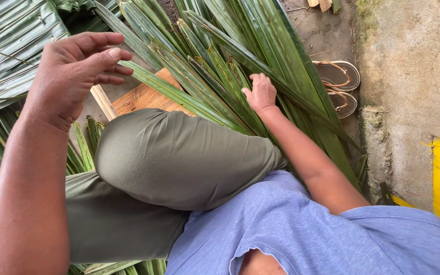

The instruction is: Weaving palm leaves onto a wooden stick to create a thatched panel

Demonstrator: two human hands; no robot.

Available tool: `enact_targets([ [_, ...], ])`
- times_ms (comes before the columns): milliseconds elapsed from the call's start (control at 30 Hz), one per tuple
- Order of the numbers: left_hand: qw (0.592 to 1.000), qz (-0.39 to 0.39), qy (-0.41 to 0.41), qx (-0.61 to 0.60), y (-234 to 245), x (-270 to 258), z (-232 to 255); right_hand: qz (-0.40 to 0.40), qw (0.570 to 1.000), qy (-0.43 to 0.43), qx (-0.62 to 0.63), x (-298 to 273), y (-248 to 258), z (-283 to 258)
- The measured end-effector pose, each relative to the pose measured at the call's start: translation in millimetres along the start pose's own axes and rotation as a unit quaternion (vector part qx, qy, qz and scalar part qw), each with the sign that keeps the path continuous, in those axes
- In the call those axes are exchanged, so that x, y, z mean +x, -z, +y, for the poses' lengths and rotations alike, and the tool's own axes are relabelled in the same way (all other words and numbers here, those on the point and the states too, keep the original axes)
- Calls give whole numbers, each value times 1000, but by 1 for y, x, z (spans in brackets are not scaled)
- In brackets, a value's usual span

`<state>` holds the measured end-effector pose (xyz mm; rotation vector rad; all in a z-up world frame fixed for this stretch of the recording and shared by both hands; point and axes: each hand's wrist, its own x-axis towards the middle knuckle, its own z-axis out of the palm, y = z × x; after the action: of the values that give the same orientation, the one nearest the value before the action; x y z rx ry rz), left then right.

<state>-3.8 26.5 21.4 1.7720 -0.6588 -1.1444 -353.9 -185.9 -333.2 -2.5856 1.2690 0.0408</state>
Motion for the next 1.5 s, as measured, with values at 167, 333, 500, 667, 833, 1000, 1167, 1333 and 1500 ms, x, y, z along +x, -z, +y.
enact_targets([
  [167, 1000, -5, 11, -13, 2, 0, -3, 4, 987, -6, 160, 3, 16, 4],
  [333, 1000, -19, 2, -10, 0, 0, -1, 27, 946, 9, 322, 52, 83, 21],
  [500, 1000, -25, 0, -6, -3, -4, 3, 39, 968, -21, 247, 92, 108, 28],
  [667, 1000, -16, -12, 6, -1, -8, 2, 24, 970, -19, 242, 109, 93, 37],
  [833, 1000, -23, -13, 7, 1, -4, -1, -40, 810, -66, 581, 121, 118, 34],
  [1000, 1000, -24, -5, 15, -3, -3, 3, -233, 471, -39, 850, 143, 119, 66],
  [1167, 1000, -24, 11, 10, -3, -1, 1, -248, 728, -119, 628, 115, 149, 10],
  [1333, 1000, -27, 11, 12, -4, 3, -2, -209, 846, -165, 462, 108, 96, -2],
  [1500, 999, -29, 19, 2, -4, 3, -3, -17, 990, -68, 124, 99, 38, 6],
])
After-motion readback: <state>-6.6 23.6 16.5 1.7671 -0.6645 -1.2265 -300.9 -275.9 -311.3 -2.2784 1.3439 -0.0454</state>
